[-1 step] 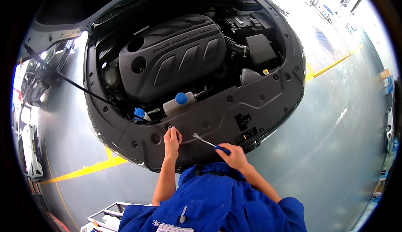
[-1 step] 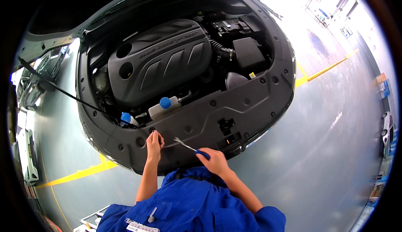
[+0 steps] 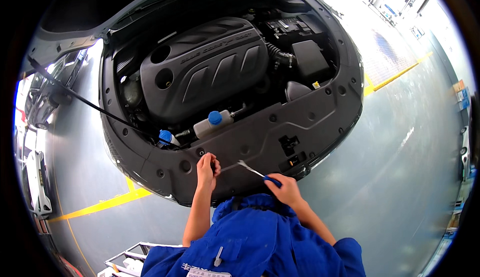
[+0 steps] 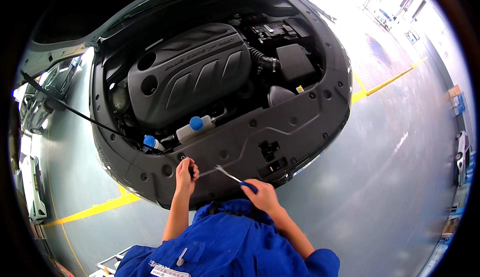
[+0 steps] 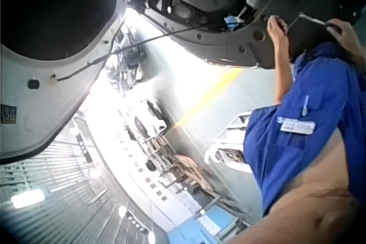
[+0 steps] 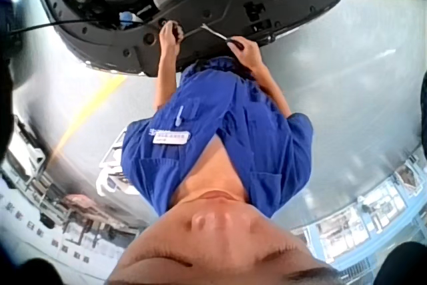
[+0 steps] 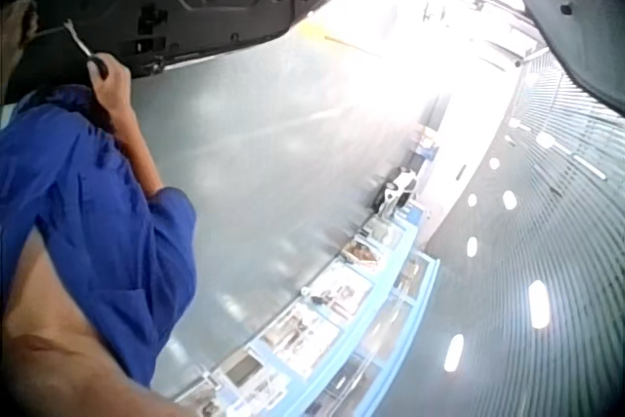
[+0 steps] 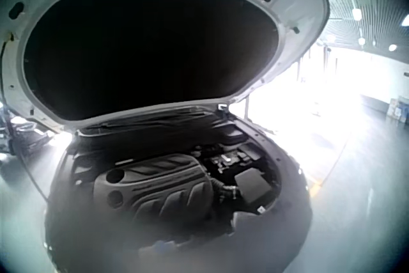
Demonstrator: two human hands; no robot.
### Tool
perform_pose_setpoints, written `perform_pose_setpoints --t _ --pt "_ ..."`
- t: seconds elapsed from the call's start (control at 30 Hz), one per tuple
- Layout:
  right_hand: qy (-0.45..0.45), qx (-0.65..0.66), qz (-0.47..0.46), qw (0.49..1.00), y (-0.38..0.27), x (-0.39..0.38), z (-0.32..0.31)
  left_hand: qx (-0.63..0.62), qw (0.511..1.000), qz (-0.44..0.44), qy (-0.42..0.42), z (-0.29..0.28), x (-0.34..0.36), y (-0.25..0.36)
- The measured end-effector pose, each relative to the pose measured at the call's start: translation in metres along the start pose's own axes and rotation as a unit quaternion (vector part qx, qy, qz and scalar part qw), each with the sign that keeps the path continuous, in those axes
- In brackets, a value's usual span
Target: The person removes several plastic covers and components from the front of a car's engine bay. They use a screwdriver to loosen fasteners and then lift off the parts, placing them aside.
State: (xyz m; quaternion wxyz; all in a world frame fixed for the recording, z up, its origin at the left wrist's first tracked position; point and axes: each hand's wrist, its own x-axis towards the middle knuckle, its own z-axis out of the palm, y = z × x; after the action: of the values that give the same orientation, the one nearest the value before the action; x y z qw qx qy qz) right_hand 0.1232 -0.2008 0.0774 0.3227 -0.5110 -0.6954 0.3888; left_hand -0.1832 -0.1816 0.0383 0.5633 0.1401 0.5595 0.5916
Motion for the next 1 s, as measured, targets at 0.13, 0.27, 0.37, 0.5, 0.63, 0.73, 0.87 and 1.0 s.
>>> perform_pose_setpoints --t 0.13,0.27,0.37,0.5,0.63,0.73,0.87,1.0 --pt "0.061 -0.05 0.085 0.993 0.027 -0.062 -0.06 -0.163 0.947 -0.248 -0.121 0.034 -0.028 0.004" --pt "0.074 -0.116 0.105 0.985 0.038 -0.094 -0.088 0.026 0.95 -0.248 -0.188 0.069 -0.032 -0.012" --pt "0.074 -0.159 0.078 0.981 0.036 -0.095 -0.093 0.197 0.94 -0.127 -0.246 0.088 -0.025 -0.036" --pt "0.074 -0.162 0.079 0.981 0.041 -0.096 -0.083 0.494 0.791 0.201 -0.3 0.118 -0.038 -0.056" --pt "0.081 -0.143 0.078 0.983 0.05 -0.096 -0.079 0.57 0.686 0.291 -0.345 0.13 -0.047 -0.08" --pt "0.069 -0.136 0.079 0.985 0.058 -0.101 -0.083 0.605 0.649 0.302 -0.349 0.134 -0.047 -0.087" --pt "0.061 -0.122 0.074 0.988 0.076 -0.104 -0.085 0.62 0.643 0.298 -0.336 0.14 -0.055 -0.086" --pt "0.016 -0.141 0.076 0.987 0.088 -0.094 -0.086 0.629 0.644 0.312 -0.305 0.144 -0.065 -0.088"
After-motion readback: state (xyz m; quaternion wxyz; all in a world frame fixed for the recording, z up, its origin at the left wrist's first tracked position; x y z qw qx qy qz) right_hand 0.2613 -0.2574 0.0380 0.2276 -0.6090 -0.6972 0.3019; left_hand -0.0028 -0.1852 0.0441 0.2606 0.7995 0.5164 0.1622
